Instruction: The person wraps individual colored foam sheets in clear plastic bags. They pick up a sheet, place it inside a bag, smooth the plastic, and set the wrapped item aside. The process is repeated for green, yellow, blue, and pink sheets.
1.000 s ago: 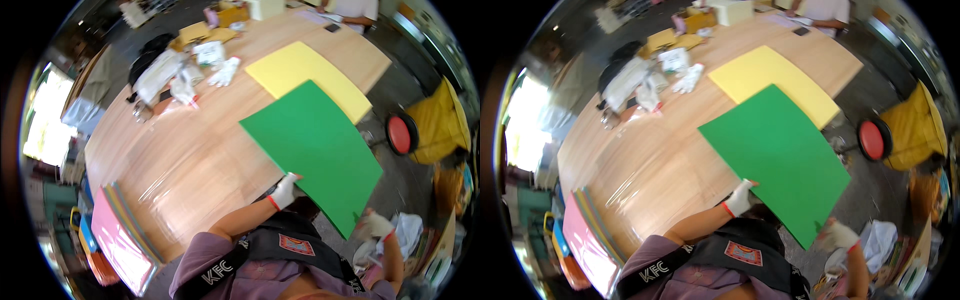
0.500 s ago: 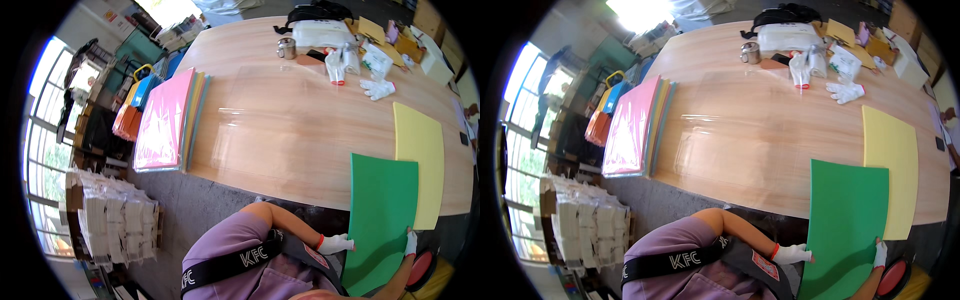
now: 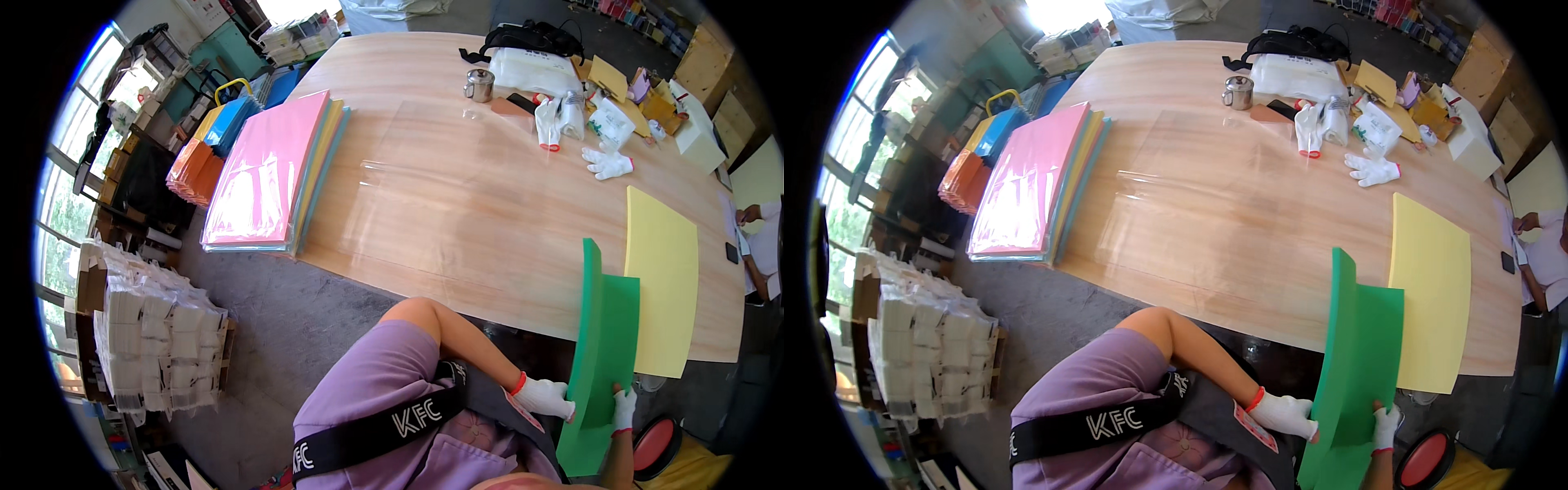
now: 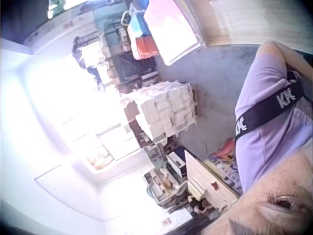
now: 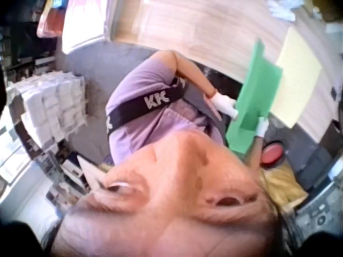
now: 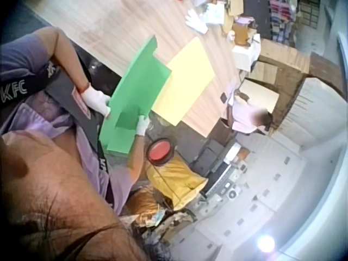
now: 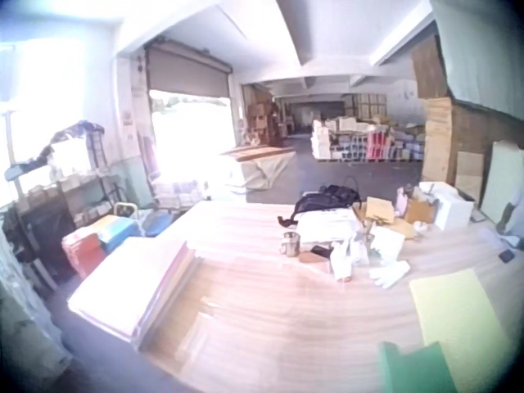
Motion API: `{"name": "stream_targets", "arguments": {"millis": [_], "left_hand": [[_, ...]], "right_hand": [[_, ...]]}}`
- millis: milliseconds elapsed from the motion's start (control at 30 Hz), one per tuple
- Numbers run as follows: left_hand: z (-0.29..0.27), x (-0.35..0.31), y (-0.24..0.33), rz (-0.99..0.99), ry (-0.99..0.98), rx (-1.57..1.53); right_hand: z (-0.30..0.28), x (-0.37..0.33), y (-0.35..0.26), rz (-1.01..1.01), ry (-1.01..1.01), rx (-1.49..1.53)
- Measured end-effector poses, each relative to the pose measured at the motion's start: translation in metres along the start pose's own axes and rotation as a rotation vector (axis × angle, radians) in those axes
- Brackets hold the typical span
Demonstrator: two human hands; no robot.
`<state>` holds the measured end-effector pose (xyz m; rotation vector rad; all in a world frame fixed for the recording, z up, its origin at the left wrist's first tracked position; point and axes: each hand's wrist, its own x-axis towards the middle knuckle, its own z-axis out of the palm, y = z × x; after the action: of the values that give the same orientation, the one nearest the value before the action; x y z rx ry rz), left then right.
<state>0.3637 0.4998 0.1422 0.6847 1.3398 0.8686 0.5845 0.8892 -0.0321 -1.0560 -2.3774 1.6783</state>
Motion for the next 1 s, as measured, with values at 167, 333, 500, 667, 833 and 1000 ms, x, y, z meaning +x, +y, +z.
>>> {"name": "stream_targets", "arguments": {"millis": [167,333,500,667,833,1000], "left_hand": [[0.002,-0.041,0.013,0.007,-0.241,0.17],[-0.016,-0.045,-0.028,-0.017,-0.476,-0.097],[-0.105,-0.116,-0.055,0.344,-0.255,0.223],[-0.205,-0.183,-0.165,-0.279,0.849,1.001],[-0.27,-0.183,-0.246,-0.19,1.005,1.222],[-0.286,-0.205,-0.241,-0.004,0.893,1.25]], "right_hand": [[0.054,-0.04,-0.008,-0.09,0.015,0.101],[0.102,-0.058,-0.053,-0.107,-0.049,-0.051],[0.13,-0.068,-0.111,-0.246,-0.11,0.011],[0.152,-0.057,-0.156,-0.288,-0.202,-0.217],[0.179,-0.034,-0.145,-0.438,-0.2,-0.378],[0.223,-0.052,-0.199,-0.385,-0.282,-0.454]]}}
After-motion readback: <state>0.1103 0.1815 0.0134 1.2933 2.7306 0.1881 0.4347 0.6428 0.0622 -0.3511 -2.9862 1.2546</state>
